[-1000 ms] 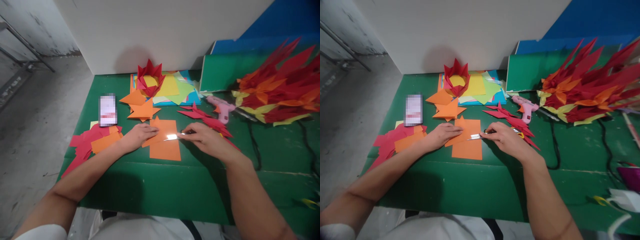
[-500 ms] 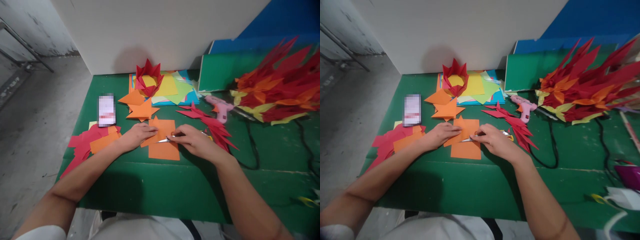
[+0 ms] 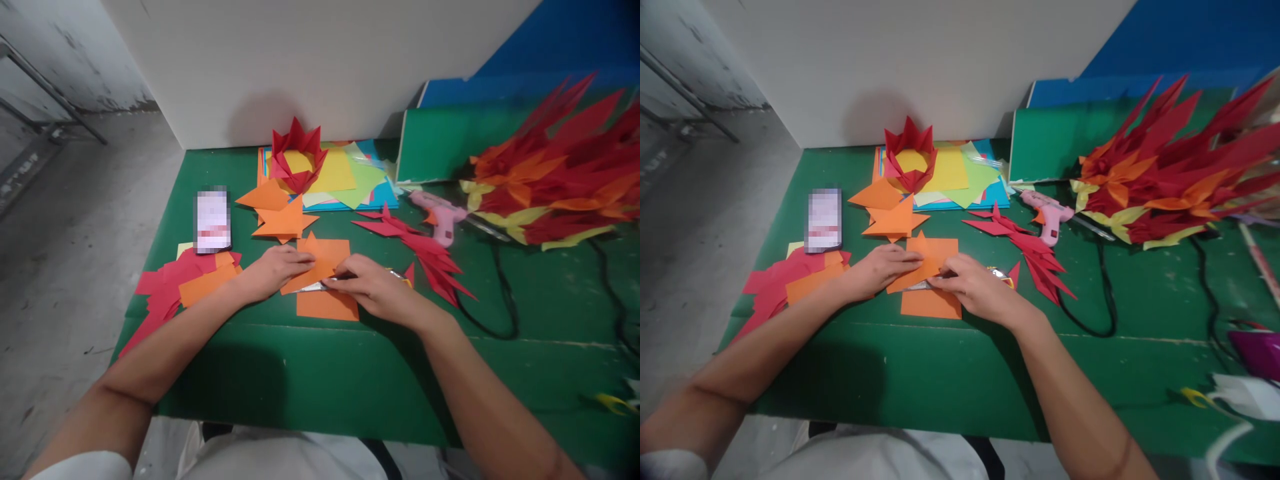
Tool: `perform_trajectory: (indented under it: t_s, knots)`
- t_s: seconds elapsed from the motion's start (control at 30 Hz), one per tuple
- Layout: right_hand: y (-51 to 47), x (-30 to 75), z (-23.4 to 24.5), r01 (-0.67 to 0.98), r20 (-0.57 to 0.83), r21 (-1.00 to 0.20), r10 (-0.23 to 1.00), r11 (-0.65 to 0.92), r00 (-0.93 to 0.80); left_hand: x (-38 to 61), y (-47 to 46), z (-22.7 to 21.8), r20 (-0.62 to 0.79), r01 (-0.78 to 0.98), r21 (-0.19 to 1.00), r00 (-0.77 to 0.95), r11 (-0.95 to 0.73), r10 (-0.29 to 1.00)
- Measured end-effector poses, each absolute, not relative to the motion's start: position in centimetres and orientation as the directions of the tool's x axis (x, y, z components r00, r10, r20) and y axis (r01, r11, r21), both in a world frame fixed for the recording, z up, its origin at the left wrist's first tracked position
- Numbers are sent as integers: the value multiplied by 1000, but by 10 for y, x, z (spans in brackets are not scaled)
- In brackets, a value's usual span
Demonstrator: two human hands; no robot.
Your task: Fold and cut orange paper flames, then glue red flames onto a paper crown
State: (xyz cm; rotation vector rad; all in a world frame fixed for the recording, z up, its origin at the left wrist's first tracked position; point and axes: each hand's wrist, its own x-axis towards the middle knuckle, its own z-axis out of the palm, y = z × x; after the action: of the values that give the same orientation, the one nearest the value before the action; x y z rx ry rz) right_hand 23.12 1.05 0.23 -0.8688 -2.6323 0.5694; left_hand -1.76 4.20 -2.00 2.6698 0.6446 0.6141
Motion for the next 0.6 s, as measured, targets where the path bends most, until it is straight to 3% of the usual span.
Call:
perform_trajectory:
  t_s: [0.43, 0.5, 0.6]
  knots:
    - [8, 233, 8, 396, 165, -556, 564, 731, -809, -17, 43, -23, 306, 391, 457, 774, -799, 554]
    - [9, 242, 11, 392, 190, -595, 597, 701, -779, -17, 43, -22, 296, 395, 471, 771, -789, 563]
    - [13, 254, 10, 496, 285, -604, 751, 624, -596, -17, 40, -20, 280, 400, 488, 770, -776, 573]
